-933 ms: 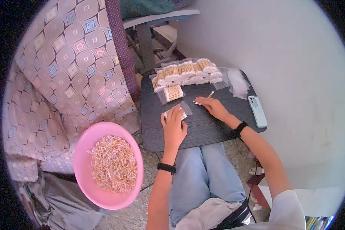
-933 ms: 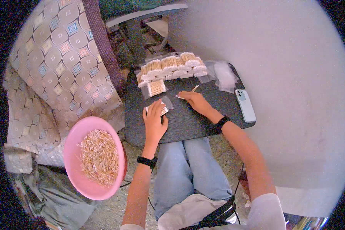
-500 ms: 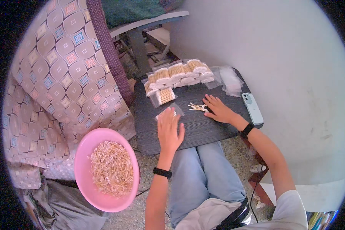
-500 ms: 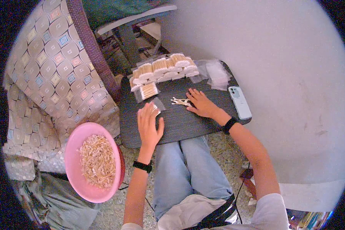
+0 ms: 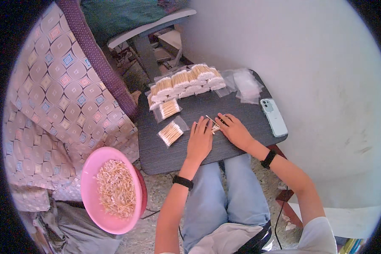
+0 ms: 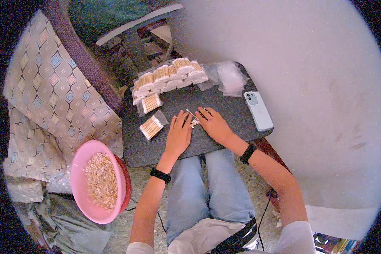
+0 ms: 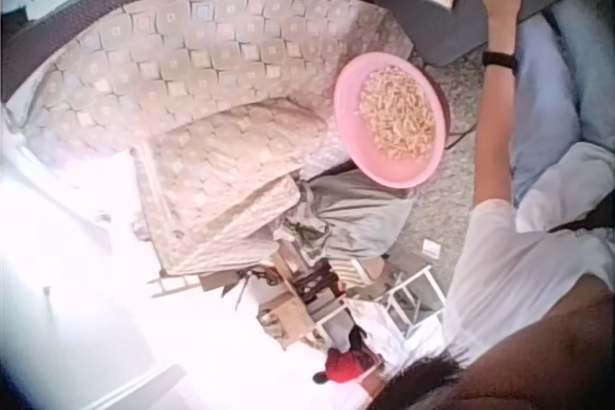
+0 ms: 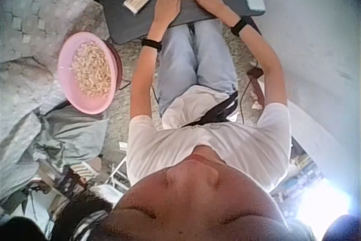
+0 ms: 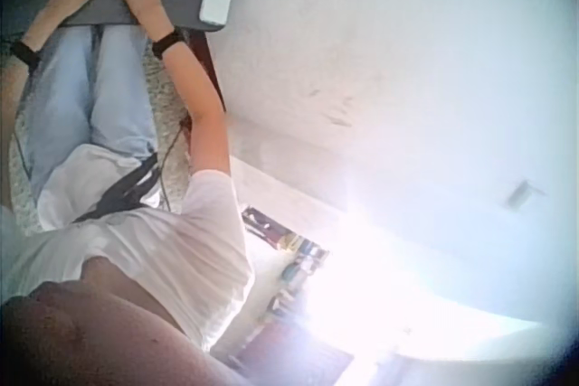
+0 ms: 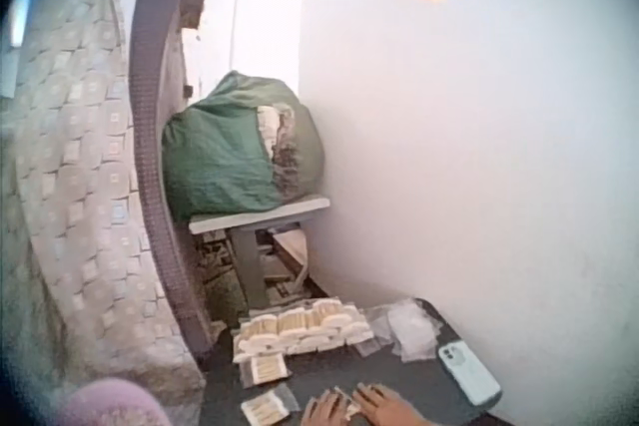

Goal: Sorting and packing cotton swabs into small plastic bags.

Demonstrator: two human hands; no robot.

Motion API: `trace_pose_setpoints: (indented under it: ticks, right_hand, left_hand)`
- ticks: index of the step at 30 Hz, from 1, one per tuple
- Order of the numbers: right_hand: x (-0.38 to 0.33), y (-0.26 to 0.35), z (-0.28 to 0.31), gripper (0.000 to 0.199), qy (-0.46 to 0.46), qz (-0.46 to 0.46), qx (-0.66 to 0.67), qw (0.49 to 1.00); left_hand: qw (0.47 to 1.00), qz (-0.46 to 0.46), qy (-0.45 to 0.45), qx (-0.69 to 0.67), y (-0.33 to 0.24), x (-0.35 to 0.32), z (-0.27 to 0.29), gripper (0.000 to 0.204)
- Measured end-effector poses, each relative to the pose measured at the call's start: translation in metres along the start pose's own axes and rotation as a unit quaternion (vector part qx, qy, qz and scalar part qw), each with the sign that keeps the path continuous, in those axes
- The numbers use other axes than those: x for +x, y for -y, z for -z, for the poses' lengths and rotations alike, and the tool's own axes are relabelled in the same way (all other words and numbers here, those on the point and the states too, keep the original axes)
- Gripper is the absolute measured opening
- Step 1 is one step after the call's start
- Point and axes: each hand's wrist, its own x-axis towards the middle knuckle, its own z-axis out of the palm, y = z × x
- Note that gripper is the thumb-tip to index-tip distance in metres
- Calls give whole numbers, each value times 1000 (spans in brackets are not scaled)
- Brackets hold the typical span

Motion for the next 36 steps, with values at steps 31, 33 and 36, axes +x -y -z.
trace_pose_setpoints:
  ticks: [31,33,36]
  right_hand:
    - [-10,7,-2,37,-58,-65,168,982]
    - [-11,7,-2,36,-56,-68,176,980]
    - [-12,6,-2,35,-51,-62,178,981]
  left_hand:
    - [994,52,-48,-78,-1,0,3,48]
    - [994,42,-43,-90,-1,0,3,48]
    - [995,25,-22,-94,-2,1,6,51]
